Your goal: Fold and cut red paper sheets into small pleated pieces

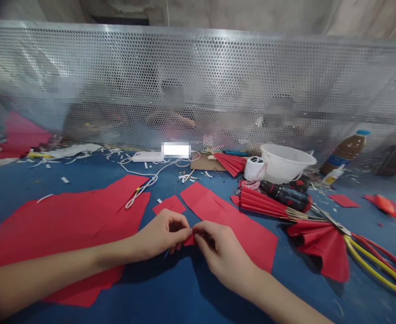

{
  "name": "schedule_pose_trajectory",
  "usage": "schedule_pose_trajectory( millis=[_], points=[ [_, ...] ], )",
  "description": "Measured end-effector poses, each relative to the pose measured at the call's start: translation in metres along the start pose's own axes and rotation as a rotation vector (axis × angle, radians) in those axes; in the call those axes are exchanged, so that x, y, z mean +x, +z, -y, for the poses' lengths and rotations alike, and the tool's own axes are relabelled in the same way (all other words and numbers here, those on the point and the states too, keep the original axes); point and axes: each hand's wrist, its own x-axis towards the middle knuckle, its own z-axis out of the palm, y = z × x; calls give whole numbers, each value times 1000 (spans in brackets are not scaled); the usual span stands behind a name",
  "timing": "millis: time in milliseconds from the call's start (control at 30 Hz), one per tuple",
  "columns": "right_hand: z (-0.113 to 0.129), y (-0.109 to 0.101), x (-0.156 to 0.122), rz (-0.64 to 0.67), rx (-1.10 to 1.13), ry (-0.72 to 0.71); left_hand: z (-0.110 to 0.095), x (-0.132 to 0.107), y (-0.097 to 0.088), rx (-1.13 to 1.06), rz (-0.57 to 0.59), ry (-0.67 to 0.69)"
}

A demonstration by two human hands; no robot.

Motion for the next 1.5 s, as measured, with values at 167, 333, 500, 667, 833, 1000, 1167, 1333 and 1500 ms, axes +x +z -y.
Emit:
schedule_pose_trajectory(
  millis=[167, 333, 500, 667, 833, 1000, 1167, 1333, 1500],
  points=[
    [-4, 2, -2, -35, 106, -34, 1, 2, -2, -32, 27, -7],
    [-3, 3, -3, 8, 84, -67, 2, 1, -3, 50, 24, 19],
    [-1, 5, -4, 19, 73, -72, 2, 0, 0, 129, -12, 67],
    [-2, 4, -2, -73, 88, 20, 0, -3, 2, 91, -117, 126],
    [-8, -2, 6, -11, 403, 169, -1, -14, 5, 95, -154, 220],
    [-13, -4, 11, -71, 510, 158, -5, -18, 5, 173, -151, 315],
    [-11, -5, 9, -42, 474, 146, -10, -15, 4, 134, -95, 260],
    [-5, -4, 6, -18, 396, 170, -6, -12, 4, 80, -110, 279],
    [-4, -1, 5, -23, 342, 154, -2, -7, 3, -20, -72, 185]
  ],
)
